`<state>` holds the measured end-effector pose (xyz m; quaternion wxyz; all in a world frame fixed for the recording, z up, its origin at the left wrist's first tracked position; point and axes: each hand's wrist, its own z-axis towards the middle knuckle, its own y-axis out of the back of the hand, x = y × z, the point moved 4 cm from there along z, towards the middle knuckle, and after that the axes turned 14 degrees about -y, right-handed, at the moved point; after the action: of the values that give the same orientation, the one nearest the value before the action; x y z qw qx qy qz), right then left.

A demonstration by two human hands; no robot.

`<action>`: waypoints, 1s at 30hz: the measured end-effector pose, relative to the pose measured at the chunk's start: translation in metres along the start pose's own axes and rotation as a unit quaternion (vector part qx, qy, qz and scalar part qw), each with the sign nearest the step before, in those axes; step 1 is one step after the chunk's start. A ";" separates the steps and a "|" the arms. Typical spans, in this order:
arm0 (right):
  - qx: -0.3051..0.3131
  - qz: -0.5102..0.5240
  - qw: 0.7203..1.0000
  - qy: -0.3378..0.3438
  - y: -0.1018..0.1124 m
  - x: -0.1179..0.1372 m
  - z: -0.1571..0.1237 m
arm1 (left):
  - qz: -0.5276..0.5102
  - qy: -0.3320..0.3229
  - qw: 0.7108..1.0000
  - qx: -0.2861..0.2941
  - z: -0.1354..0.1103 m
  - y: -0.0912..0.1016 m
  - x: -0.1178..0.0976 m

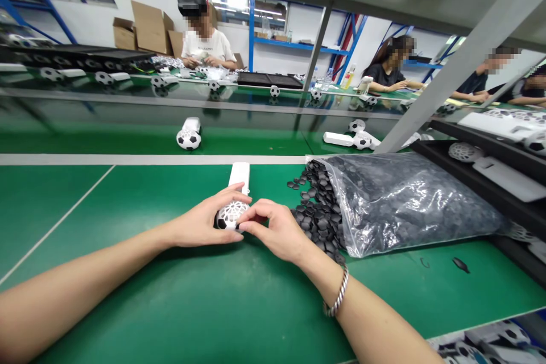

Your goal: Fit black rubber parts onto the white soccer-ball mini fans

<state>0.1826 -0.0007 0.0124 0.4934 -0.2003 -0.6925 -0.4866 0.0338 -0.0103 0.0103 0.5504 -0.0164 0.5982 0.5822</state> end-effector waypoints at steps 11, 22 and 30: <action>0.036 0.134 0.988 -0.075 -0.006 -0.015 0.011 | 0.010 0.032 0.998 -0.058 0.003 -0.007 -0.002; -0.011 0.006 0.996 -0.084 0.008 -0.025 0.017 | 0.013 -0.023 0.999 -0.040 0.004 -0.007 -0.005; -0.081 -0.278 0.953 -0.092 0.024 -0.032 0.016 | 0.030 0.065 0.996 -0.062 -0.001 0.003 0.008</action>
<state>0.2074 0.0305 -0.0048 0.2548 -0.0835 -0.7216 -0.6383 0.0278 -0.0050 0.0063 0.4906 -0.0707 0.5957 0.6320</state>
